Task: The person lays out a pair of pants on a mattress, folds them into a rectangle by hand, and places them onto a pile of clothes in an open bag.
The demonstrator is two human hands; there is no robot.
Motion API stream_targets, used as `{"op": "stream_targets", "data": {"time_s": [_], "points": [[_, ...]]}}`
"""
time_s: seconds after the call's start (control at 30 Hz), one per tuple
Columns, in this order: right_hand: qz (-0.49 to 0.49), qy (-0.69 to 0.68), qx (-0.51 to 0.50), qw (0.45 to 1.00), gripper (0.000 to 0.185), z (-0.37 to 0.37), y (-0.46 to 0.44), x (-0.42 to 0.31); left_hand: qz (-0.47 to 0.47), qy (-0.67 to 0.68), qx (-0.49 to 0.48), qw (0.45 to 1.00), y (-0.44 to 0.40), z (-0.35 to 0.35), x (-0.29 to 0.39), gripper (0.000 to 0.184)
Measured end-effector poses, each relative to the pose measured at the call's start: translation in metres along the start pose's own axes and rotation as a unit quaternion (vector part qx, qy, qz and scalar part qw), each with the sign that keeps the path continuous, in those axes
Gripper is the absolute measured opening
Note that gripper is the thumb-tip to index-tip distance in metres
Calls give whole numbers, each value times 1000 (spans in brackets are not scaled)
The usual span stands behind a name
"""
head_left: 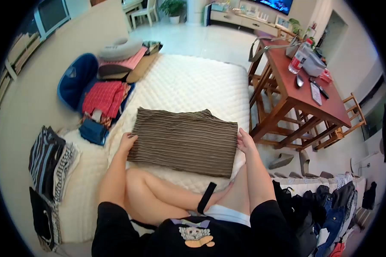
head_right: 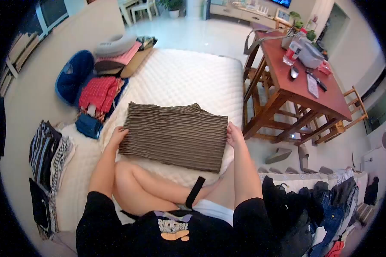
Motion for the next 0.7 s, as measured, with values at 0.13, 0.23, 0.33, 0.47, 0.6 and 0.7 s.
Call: {"op": "stream_targets", "data": {"time_s": [0.13,0.23,0.33,0.47,0.6,0.7], "points": [[-57,-35,19,998,29,-35,20,51,260,-405,262,837,48,37,49,62],[-60,68,27,995,31,-39,48,72,396,-385,130,824,106,100,106,53],[-227,205,69,950,35,-19,53,81,411,-419,-67,807,140,188,118,55],[-290,378,70,876,33,-19,45,85,475,-427,-83,765,133,291,82,59],[-290,376,47,879,22,-17,43,83,489,-445,-32,749,91,279,81,57],[-289,304,27,907,15,-25,31,94,443,-464,52,765,41,207,86,51]]}}
Point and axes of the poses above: each hand's wrist, its own y-axis away from the middle knuckle, its own z-axis out of the palm, x = y × z, the point moved 2 cm from there along -y, towards the middle knuckle, and after that the axes turned 7 degrees about -z, right-handed, at the moved point
